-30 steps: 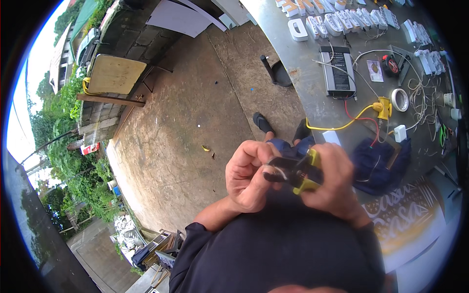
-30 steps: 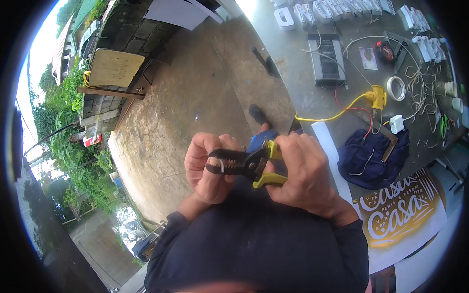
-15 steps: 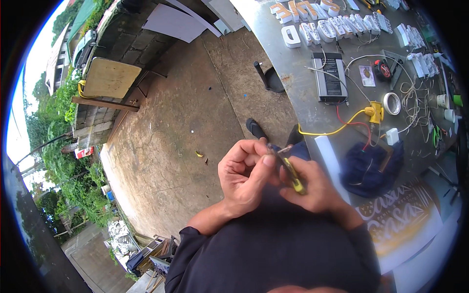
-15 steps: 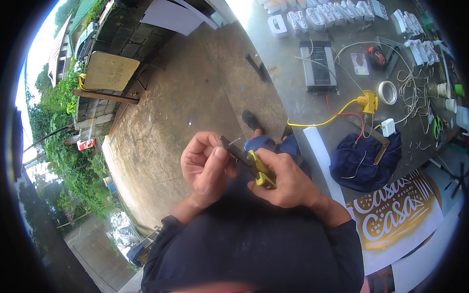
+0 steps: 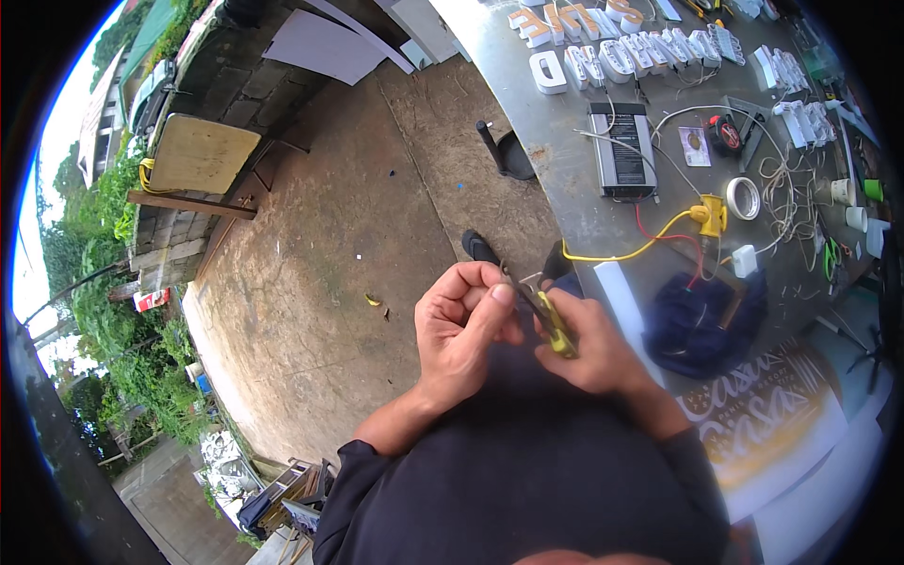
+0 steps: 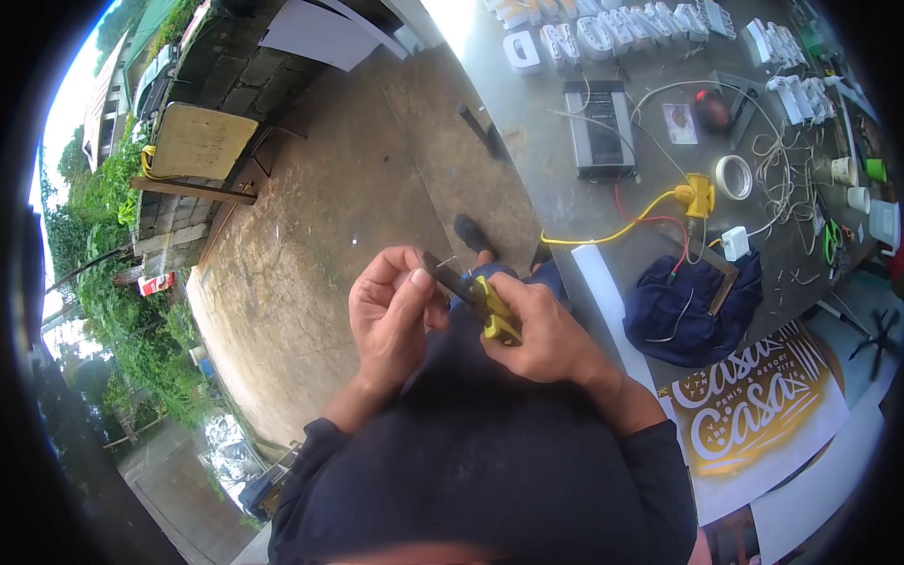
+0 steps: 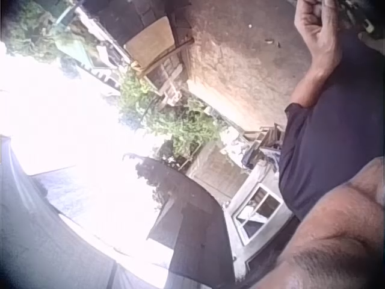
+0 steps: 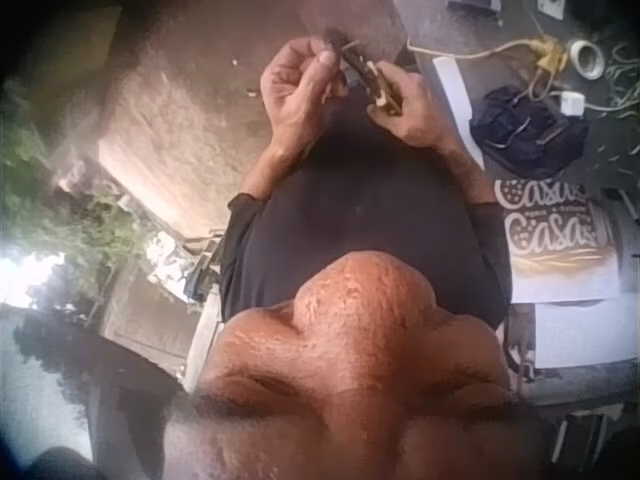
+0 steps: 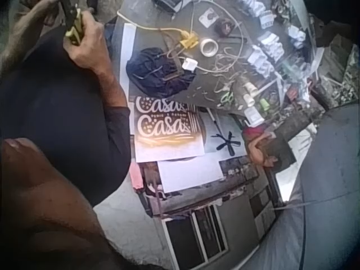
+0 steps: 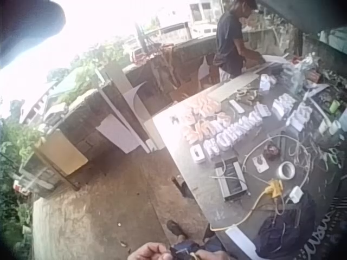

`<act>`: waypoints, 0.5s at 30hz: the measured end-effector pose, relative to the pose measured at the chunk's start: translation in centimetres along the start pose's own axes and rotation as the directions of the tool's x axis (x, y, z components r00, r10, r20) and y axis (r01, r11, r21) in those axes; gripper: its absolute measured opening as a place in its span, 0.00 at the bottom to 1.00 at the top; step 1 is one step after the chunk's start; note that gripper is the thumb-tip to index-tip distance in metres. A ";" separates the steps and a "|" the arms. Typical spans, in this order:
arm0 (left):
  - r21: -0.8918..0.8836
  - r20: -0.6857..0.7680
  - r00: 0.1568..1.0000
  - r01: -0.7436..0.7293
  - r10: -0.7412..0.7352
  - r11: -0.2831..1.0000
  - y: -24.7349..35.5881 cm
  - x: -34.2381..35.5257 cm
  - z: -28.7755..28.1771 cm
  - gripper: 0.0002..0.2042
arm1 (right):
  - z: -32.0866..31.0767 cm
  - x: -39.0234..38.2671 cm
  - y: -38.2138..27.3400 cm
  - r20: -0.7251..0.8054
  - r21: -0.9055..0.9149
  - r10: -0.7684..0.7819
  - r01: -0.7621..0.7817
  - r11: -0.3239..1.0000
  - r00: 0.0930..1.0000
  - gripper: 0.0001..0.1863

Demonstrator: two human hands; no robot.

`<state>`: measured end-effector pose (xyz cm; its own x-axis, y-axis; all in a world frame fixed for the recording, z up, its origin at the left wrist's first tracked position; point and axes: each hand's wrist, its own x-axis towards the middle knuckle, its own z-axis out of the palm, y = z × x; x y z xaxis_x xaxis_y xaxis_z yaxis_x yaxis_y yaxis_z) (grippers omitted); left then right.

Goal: Connecting wires to LED sign letters and stripping wire ends using pliers.

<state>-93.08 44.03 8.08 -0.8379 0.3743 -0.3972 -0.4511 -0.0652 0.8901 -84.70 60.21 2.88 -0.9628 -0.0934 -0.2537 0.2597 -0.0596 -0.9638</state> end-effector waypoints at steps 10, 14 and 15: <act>-0.020 0.152 0.988 -0.005 0.008 1.000 -0.6 0.2 -0.3 0.07 | -0.1 -0.6 0.6 -0.063 -0.070 -0.063 0.058 0.996 0.996 0.19; 0.029 0.220 0.974 0.043 -0.048 0.999 -0.6 0.3 0.0 0.09 | -0.2 -1.1 1.0 -0.132 -0.101 -0.098 0.085 0.991 0.986 0.18; 0.047 0.235 0.971 0.037 -0.047 0.998 -0.5 0.3 0.0 0.09 | -0.1 -1.3 1.2 -0.165 -0.119 -0.111 0.092 0.989 0.980 0.18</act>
<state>-93.09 44.22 7.52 -0.7199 0.5842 -0.3747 -0.4668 -0.0079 0.8843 -83.17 60.41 2.04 -0.9847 0.0794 -0.1554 0.1597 0.0512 -0.9858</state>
